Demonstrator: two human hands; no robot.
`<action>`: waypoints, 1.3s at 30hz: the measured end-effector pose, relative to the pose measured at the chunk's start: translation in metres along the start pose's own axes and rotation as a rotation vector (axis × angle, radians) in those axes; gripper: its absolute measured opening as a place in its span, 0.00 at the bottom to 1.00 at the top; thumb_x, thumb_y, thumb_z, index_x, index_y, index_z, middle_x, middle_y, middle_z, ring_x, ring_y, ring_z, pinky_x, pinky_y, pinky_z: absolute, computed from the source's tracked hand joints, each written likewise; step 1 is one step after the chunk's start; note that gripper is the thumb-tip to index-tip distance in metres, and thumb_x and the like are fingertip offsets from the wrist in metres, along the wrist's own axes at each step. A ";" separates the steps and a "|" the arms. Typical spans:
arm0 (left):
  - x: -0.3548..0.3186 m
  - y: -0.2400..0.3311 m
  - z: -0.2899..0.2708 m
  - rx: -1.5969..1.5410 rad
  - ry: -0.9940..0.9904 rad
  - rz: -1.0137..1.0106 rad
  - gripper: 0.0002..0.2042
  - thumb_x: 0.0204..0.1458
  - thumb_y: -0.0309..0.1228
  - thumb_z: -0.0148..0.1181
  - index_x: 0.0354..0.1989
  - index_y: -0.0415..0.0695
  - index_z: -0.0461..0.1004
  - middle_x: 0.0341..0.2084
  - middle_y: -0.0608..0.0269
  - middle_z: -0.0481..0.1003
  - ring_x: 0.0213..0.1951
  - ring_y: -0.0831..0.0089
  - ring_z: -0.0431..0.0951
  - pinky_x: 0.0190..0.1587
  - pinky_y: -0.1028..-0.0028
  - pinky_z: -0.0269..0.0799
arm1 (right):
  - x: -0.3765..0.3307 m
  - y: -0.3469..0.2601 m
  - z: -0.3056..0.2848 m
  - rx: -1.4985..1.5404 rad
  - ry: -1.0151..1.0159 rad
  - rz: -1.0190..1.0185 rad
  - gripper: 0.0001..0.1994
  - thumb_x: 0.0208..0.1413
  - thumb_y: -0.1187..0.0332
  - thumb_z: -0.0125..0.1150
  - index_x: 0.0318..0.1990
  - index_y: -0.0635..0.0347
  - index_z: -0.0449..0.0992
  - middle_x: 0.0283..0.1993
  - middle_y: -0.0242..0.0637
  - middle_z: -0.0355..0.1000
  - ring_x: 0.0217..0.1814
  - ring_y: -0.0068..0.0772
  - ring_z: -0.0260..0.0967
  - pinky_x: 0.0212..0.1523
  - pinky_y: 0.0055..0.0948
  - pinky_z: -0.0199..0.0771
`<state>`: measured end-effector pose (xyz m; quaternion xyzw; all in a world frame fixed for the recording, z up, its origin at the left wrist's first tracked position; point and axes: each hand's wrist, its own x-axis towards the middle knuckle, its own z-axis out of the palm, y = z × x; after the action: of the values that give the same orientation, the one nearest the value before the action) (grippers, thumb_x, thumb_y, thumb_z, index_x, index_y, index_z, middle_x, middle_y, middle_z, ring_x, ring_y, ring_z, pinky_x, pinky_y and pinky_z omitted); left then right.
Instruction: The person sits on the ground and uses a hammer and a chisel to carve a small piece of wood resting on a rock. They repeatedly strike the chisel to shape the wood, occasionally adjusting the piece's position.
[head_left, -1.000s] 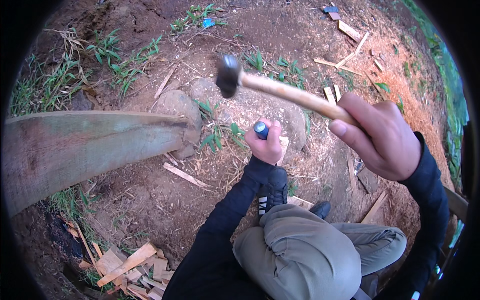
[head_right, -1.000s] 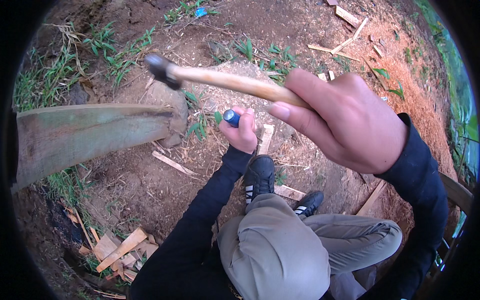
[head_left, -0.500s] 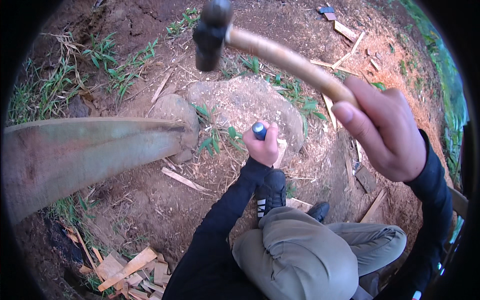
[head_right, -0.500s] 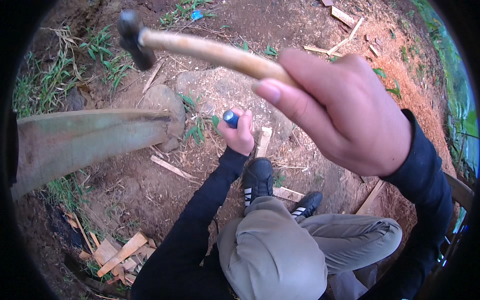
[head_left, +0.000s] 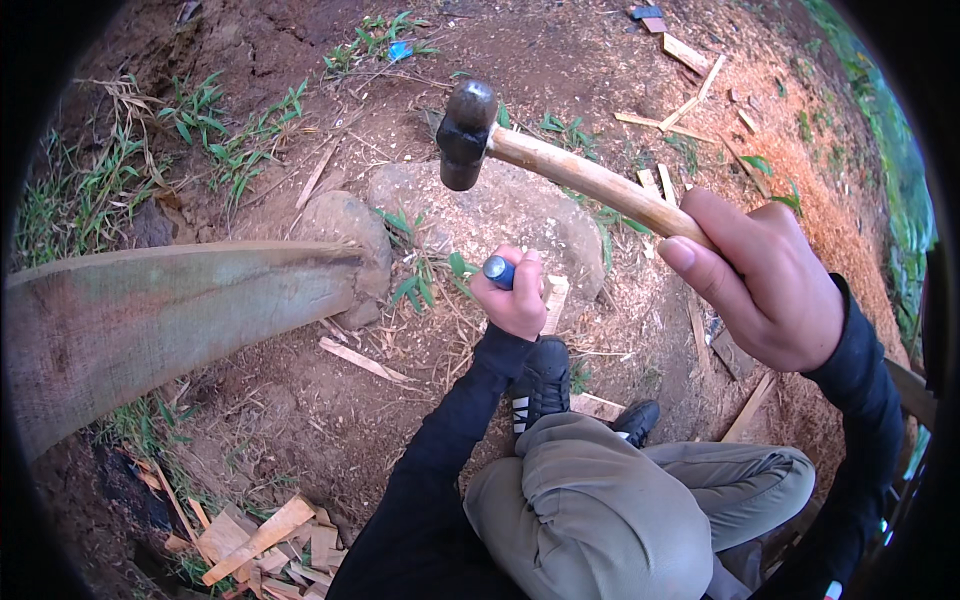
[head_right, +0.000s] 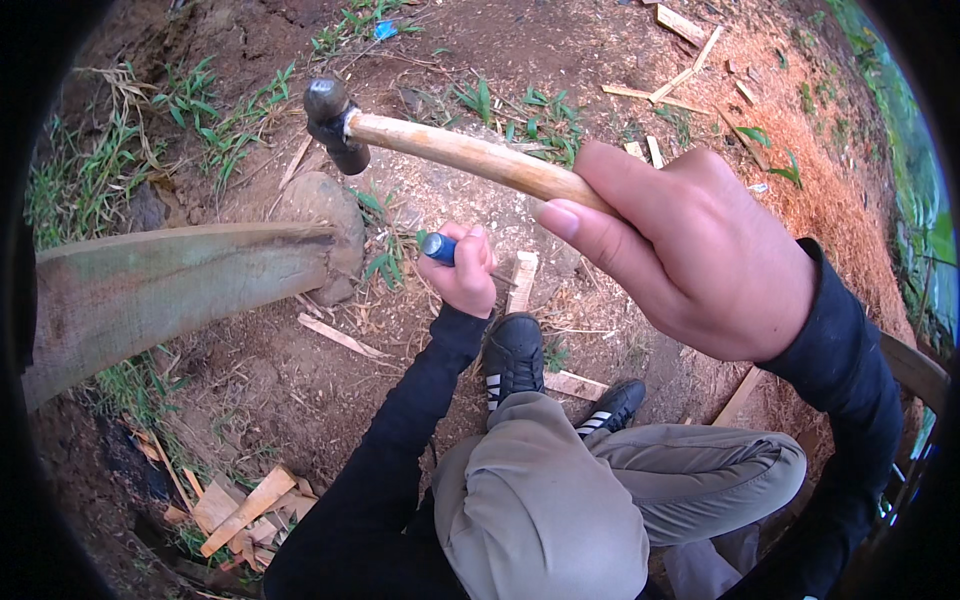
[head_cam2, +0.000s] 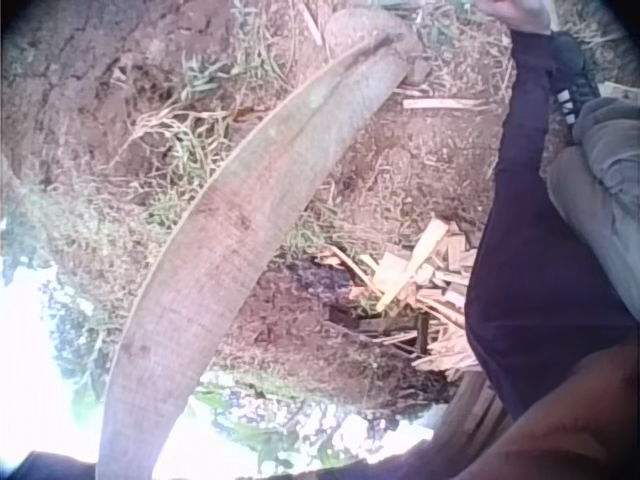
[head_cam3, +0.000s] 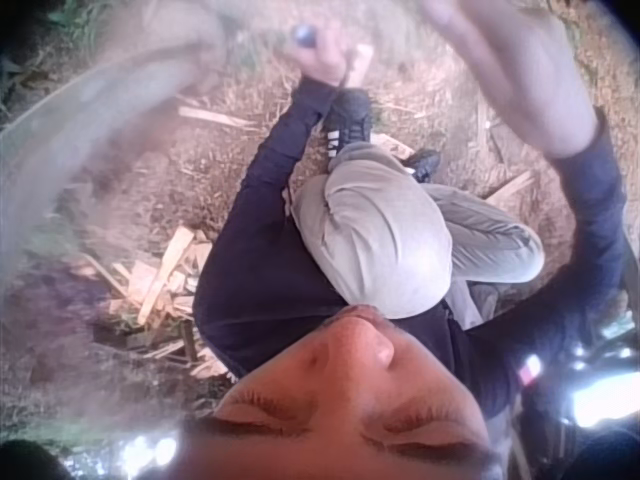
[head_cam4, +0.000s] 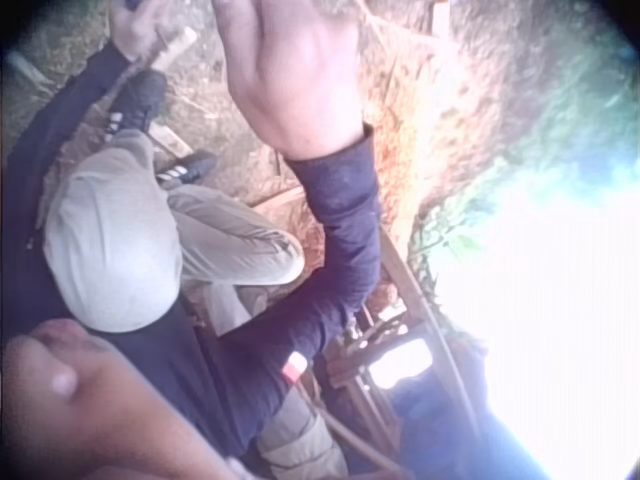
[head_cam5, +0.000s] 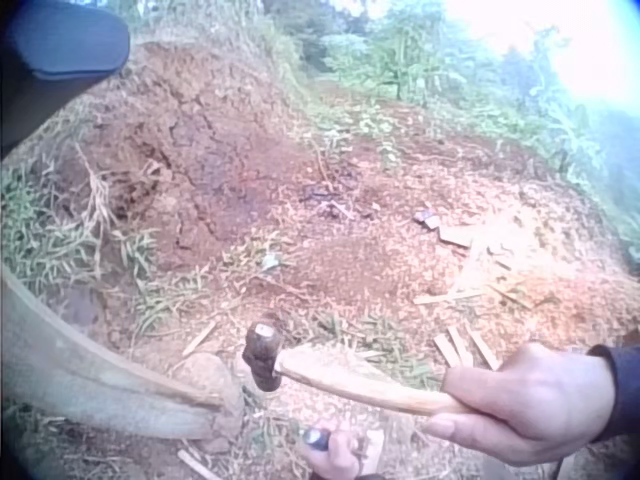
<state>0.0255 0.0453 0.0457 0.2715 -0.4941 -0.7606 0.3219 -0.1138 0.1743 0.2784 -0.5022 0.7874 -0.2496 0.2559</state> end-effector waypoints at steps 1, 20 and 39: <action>0.000 0.001 0.001 -0.014 0.010 -0.006 0.12 0.52 0.21 0.51 0.19 0.45 0.58 0.09 0.71 0.58 0.11 0.84 0.55 0.14 0.78 0.51 | -0.001 0.000 0.000 0.006 -0.008 0.006 0.15 0.66 0.63 0.49 0.29 0.63 0.66 0.15 0.40 0.53 0.14 0.43 0.58 0.20 0.39 0.55; -0.003 -0.004 -0.006 0.008 0.021 0.037 0.12 0.51 0.19 0.49 0.19 0.44 0.57 0.10 0.71 0.58 0.11 0.84 0.54 0.14 0.77 0.50 | -0.009 0.005 0.002 0.018 -0.034 0.039 0.15 0.66 0.62 0.49 0.29 0.62 0.66 0.14 0.39 0.54 0.14 0.44 0.59 0.20 0.39 0.55; -0.002 -0.004 -0.005 0.006 0.023 0.045 0.11 0.50 0.20 0.50 0.19 0.44 0.58 0.10 0.70 0.58 0.11 0.84 0.53 0.14 0.77 0.50 | -0.011 0.007 0.003 0.005 -0.051 0.027 0.16 0.66 0.61 0.49 0.28 0.62 0.65 0.14 0.40 0.54 0.14 0.45 0.59 0.19 0.39 0.56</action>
<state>0.0296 0.0451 0.0399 0.2698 -0.4986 -0.7487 0.3436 -0.1123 0.1868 0.2738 -0.4973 0.7866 -0.2351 0.2805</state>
